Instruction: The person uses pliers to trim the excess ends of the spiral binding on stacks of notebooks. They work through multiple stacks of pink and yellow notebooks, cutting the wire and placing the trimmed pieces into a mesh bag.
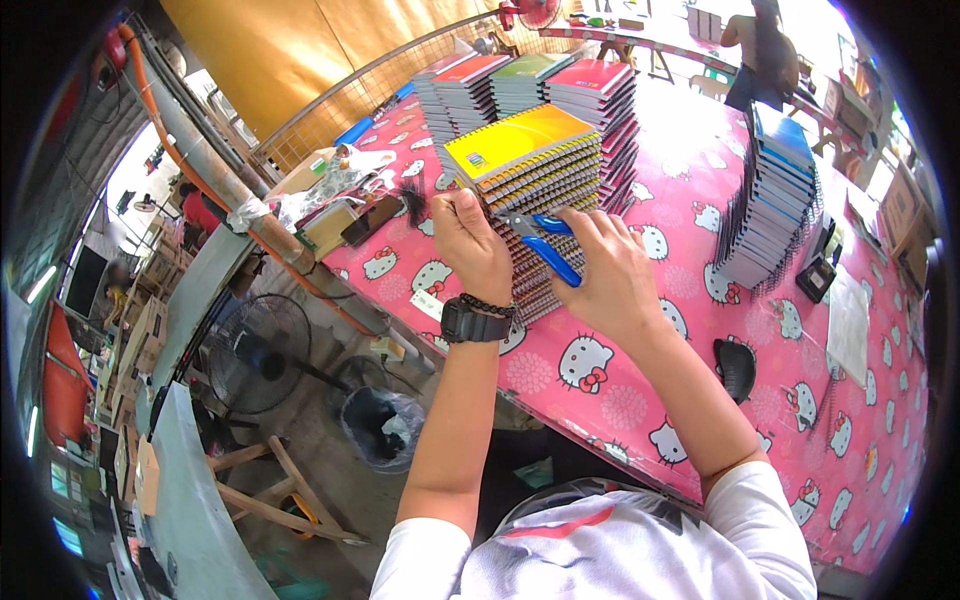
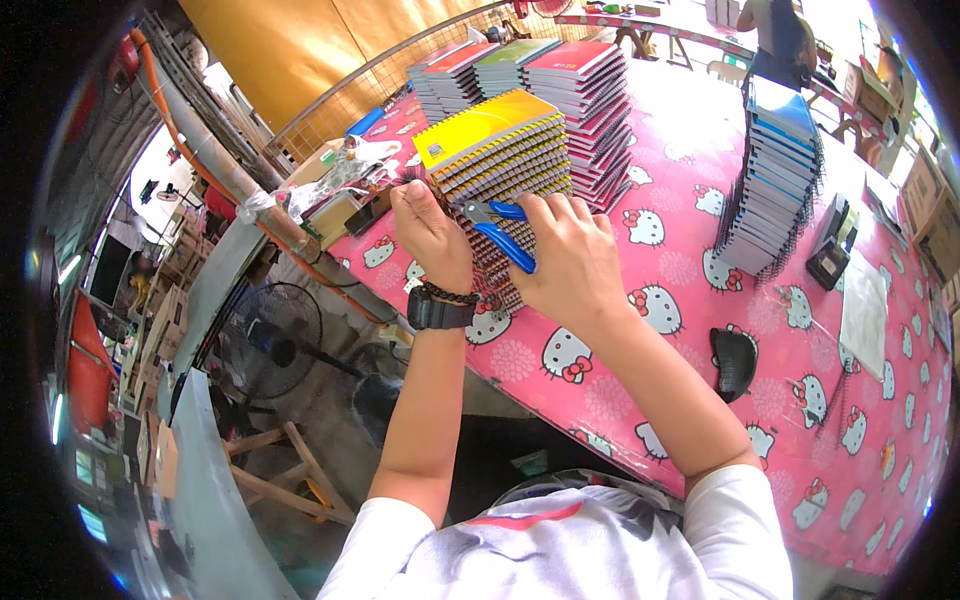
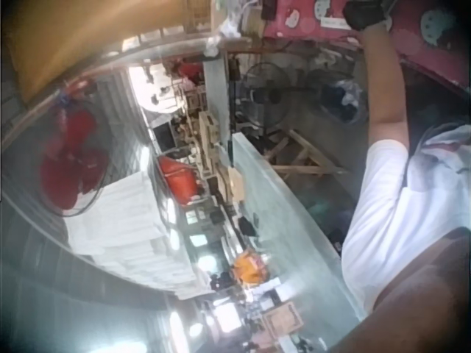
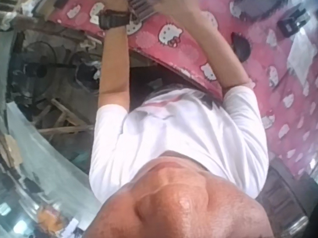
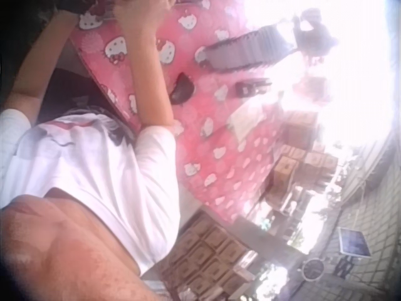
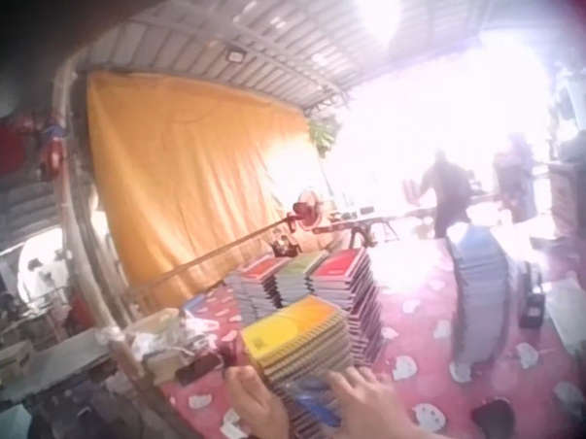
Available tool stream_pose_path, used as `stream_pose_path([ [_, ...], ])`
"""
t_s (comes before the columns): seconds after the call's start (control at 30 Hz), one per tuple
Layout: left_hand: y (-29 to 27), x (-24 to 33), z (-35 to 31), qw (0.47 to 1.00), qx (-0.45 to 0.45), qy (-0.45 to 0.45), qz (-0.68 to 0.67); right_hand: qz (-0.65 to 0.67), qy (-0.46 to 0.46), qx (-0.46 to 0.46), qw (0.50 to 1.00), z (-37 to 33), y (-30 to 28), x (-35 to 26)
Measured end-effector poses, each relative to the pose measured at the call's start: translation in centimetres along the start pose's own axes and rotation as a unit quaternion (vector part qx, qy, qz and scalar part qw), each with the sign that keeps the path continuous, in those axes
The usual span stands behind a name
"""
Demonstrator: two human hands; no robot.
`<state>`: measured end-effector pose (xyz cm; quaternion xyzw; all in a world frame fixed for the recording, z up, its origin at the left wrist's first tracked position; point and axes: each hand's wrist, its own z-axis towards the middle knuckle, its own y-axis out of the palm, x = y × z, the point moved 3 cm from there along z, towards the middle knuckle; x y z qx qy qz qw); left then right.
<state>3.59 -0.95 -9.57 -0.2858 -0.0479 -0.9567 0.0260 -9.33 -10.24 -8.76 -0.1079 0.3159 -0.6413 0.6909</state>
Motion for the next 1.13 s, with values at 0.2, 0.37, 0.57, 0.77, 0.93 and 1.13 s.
stream_pose_path([
  [0.2,-0.1,0.1,0.0,1.000,-0.005,0.002,-0.005,0.065,0.079,-0.120,0.987,0.0,0.8,0.3],
  [0.37,-0.2,-0.2,0.2,1.000,0.004,0.005,-0.005,0.058,0.069,-0.119,0.989,-0.5,0.6,0.4],
  [0.57,0.0,-0.4,0.1,0.999,0.004,-0.006,-0.032,-0.004,0.042,-0.073,0.996,-0.9,1.1,-0.1],
  [0.77,-0.1,-0.2,0.1,1.000,0.011,0.004,-0.005,0.013,0.041,-0.071,0.997,-0.8,1.1,-0.2],
  [0.93,0.0,-0.5,0.1,1.000,0.004,-0.018,-0.007,0.056,0.079,-0.151,0.984,-0.3,1.8,0.3],
  [1.13,0.2,-1.2,0.2,0.998,0.012,-0.031,-0.044,0.015,0.072,-0.121,0.990,-1.0,1.0,0.4],
])
